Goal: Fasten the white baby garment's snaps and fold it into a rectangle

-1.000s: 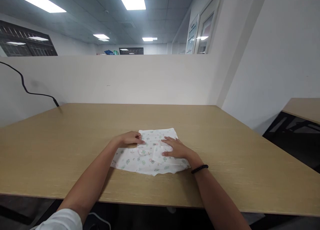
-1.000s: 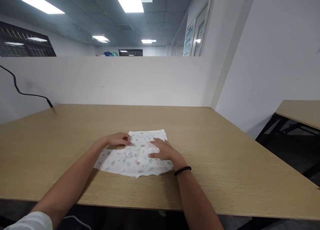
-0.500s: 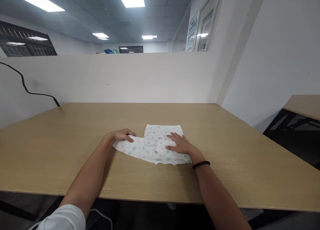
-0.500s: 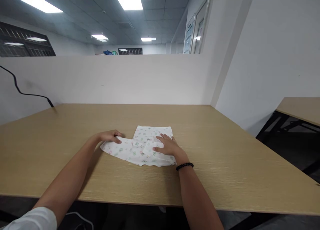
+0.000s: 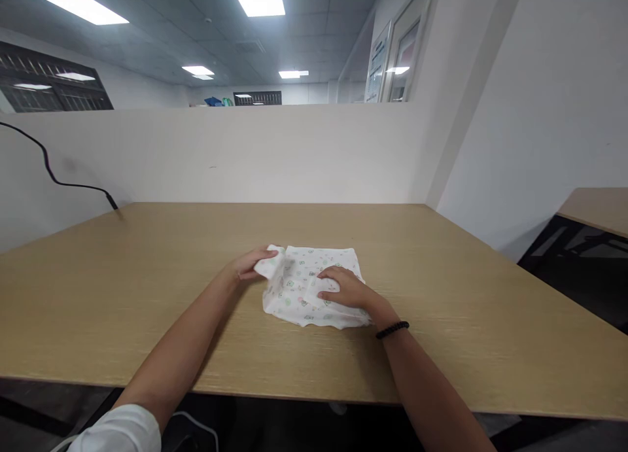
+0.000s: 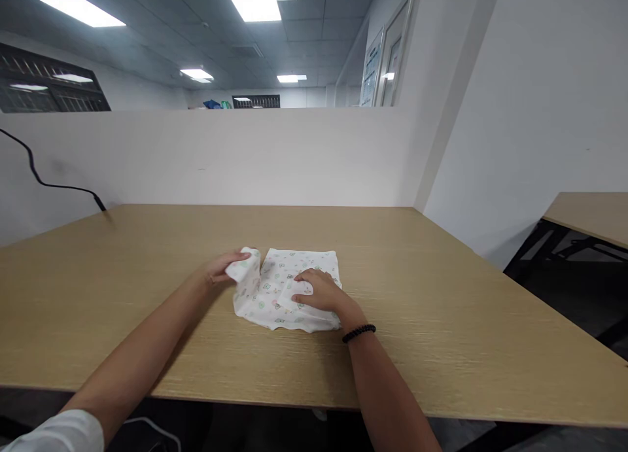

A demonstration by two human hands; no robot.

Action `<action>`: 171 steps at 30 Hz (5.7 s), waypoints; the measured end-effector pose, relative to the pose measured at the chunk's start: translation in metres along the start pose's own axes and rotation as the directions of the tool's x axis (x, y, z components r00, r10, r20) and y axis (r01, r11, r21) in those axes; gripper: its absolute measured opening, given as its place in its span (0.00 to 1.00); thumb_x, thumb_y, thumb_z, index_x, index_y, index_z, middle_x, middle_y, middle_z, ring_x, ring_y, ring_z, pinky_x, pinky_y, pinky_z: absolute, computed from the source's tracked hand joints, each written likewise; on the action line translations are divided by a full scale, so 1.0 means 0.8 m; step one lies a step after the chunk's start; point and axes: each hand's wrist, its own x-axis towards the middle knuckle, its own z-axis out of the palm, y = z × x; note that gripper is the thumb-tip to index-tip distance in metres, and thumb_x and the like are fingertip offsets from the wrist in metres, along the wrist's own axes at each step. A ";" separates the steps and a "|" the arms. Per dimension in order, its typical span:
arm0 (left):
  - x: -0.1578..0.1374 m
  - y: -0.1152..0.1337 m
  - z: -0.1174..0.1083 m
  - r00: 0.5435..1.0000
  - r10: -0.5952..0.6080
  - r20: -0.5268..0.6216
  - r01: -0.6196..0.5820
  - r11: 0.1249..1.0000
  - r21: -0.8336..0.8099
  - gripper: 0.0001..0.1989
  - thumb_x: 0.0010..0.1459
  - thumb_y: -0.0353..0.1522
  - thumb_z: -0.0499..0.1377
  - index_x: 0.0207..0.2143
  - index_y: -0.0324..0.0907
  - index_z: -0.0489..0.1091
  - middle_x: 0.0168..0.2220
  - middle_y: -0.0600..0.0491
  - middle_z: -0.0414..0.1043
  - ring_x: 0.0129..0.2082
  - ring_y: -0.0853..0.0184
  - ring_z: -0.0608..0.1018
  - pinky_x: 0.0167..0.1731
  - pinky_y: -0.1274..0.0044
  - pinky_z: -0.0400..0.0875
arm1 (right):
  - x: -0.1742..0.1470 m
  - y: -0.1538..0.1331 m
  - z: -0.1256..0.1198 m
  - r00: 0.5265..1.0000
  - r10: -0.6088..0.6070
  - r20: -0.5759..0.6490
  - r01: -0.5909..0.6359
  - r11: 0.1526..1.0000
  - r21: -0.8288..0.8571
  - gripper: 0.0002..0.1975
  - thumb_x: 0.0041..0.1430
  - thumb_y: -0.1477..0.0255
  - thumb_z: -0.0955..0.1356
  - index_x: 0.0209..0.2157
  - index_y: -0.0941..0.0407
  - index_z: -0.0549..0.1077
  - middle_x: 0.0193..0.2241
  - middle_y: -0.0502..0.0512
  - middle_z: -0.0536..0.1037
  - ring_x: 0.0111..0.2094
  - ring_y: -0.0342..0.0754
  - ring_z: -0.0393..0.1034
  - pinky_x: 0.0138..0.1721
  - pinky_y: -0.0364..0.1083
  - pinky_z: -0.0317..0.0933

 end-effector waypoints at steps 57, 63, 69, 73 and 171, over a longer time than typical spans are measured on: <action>-0.244 -0.079 0.125 0.968 0.169 0.188 -0.219 0.192 0.957 0.28 0.63 0.29 0.52 0.63 0.60 0.57 0.56 0.49 0.68 0.56 0.56 0.69 0.56 0.65 0.66 | -0.248 -0.088 0.027 0.985 -0.170 0.023 0.170 0.985 -0.005 0.31 0.57 0.77 0.67 0.61 0.42 0.65 0.58 0.53 0.70 0.59 0.56 0.64 0.59 0.58 0.59; -0.235 -0.070 0.131 0.973 0.167 0.162 -0.215 0.381 0.899 0.16 0.66 0.31 0.49 0.52 0.53 0.69 0.57 0.53 0.69 0.59 0.59 0.68 0.66 0.61 0.47 | -0.237 -0.089 0.012 0.988 -0.108 -0.108 0.125 0.979 0.159 0.16 0.62 0.75 0.63 0.45 0.45 0.77 0.42 0.54 0.81 0.45 0.53 0.74 0.53 0.55 0.65; -0.180 -0.061 0.133 0.933 0.278 -0.228 -0.089 0.793 0.603 0.19 0.62 0.47 0.54 0.42 0.42 0.71 0.42 0.46 0.76 0.46 0.57 0.75 0.48 0.68 0.70 | -0.171 -0.088 -0.021 0.918 0.276 -0.287 -0.112 0.870 0.479 0.15 0.60 0.56 0.67 0.35 0.54 0.75 0.33 0.56 0.81 0.35 0.55 0.76 0.37 0.50 0.70; -0.122 -0.071 0.123 0.874 0.207 -0.440 -0.064 0.946 0.319 0.24 0.55 0.51 0.60 0.42 0.40 0.68 0.36 0.49 0.74 0.40 0.59 0.76 0.36 0.74 0.72 | -0.113 -0.065 -0.024 0.877 0.400 -0.267 -0.165 0.771 0.615 0.23 0.54 0.49 0.67 0.37 0.56 0.73 0.35 0.58 0.81 0.37 0.56 0.75 0.35 0.50 0.70; -0.031 -0.055 0.069 0.978 0.191 -0.084 0.098 -0.065 0.993 0.10 0.55 0.33 0.54 0.40 0.41 0.67 0.42 0.45 0.72 0.43 0.57 0.72 0.44 0.70 0.64 | -0.096 -0.048 0.019 0.811 0.391 -0.435 -0.559 0.740 -0.376 0.18 0.61 0.74 0.62 0.53 0.59 0.69 0.54 0.65 0.69 0.55 0.56 0.62 0.52 0.49 0.56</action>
